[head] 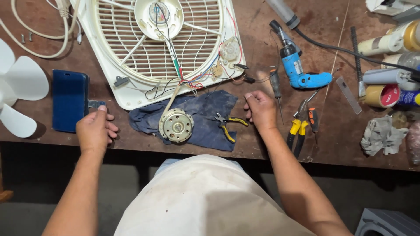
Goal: Troubleshooting and repairing a fan motor by checking power connections and manipulating internal wiring.
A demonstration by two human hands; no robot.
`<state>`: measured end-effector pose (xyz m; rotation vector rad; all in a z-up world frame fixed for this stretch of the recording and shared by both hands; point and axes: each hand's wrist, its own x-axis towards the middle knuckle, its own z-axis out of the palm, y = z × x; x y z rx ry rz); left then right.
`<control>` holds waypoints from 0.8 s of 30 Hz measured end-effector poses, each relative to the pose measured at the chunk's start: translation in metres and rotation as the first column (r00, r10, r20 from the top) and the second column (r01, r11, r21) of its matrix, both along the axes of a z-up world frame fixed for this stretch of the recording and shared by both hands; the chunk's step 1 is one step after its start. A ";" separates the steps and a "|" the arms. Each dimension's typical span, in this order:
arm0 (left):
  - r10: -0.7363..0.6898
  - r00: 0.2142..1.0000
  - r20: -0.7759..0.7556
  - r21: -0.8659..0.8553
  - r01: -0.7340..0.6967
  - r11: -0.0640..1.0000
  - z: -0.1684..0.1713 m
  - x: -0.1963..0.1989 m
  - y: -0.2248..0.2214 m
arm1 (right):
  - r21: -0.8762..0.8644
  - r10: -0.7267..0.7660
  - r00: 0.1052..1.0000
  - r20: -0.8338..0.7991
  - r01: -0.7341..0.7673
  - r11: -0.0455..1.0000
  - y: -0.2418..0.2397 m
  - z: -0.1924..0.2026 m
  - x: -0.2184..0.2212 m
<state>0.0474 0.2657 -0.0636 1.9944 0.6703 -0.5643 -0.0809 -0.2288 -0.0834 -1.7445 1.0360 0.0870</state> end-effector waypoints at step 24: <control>-0.005 0.990 0.142 -0.039 0.011 0.999 -0.031 -0.005 0.010 | -0.119 0.102 0.984 0.144 -0.085 0.989 -0.006 -0.025 -0.017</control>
